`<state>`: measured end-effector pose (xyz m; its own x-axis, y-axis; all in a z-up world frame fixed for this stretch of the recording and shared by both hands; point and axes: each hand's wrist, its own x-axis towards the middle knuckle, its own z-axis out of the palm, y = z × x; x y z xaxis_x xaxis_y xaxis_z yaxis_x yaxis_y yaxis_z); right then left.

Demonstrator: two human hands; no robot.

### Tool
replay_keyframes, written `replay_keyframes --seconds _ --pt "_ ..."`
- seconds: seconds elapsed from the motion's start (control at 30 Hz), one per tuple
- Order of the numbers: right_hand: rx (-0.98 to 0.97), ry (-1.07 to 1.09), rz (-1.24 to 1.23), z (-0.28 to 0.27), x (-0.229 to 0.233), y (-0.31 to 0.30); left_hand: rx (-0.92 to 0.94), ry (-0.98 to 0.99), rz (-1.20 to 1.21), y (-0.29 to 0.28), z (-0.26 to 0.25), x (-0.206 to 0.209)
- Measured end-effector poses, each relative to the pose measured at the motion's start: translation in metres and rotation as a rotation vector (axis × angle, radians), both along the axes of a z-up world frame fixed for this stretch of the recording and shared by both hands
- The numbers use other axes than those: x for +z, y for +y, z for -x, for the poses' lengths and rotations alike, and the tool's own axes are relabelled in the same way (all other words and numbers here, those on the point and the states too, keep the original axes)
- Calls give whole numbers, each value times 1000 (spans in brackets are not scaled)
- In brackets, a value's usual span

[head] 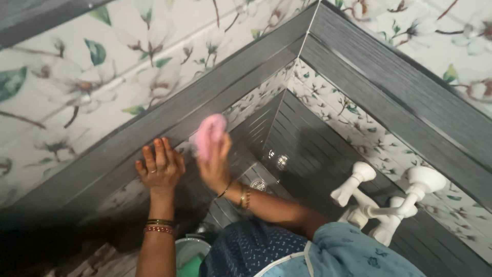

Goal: The person scrubs a white shower fixture and the surrounding wall tiles using a pink sponge and a metal scourer. They wipe the tap handles and pipe connections before scrubbing the floral-patterned tiles on the wall, occasionally pouring water from a cup to rinse the areas.

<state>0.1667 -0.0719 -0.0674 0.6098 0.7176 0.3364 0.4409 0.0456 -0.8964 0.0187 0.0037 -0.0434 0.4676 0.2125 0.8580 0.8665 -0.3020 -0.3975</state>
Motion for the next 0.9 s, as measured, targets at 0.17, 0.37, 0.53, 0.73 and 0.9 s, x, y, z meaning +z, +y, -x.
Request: replay_keyframes --seconds 0.17,0.37,0.53,0.73,0.9 --pt "44 -132 -227 -3 -87 14 -59 -162 372 -64 8 20" --pt "-55 263 261 -72 -209 49 -66 -398 619 -117 33 24" --pt "-40 395 141 -31 -179 54 -36 -457 600 -112 43 23" --pt "67 150 -120 17 -147 21 166 -502 563 -88 47 46" --pt "-122 271 -44 -26 -216 54 293 -477 568 -77 53 65"
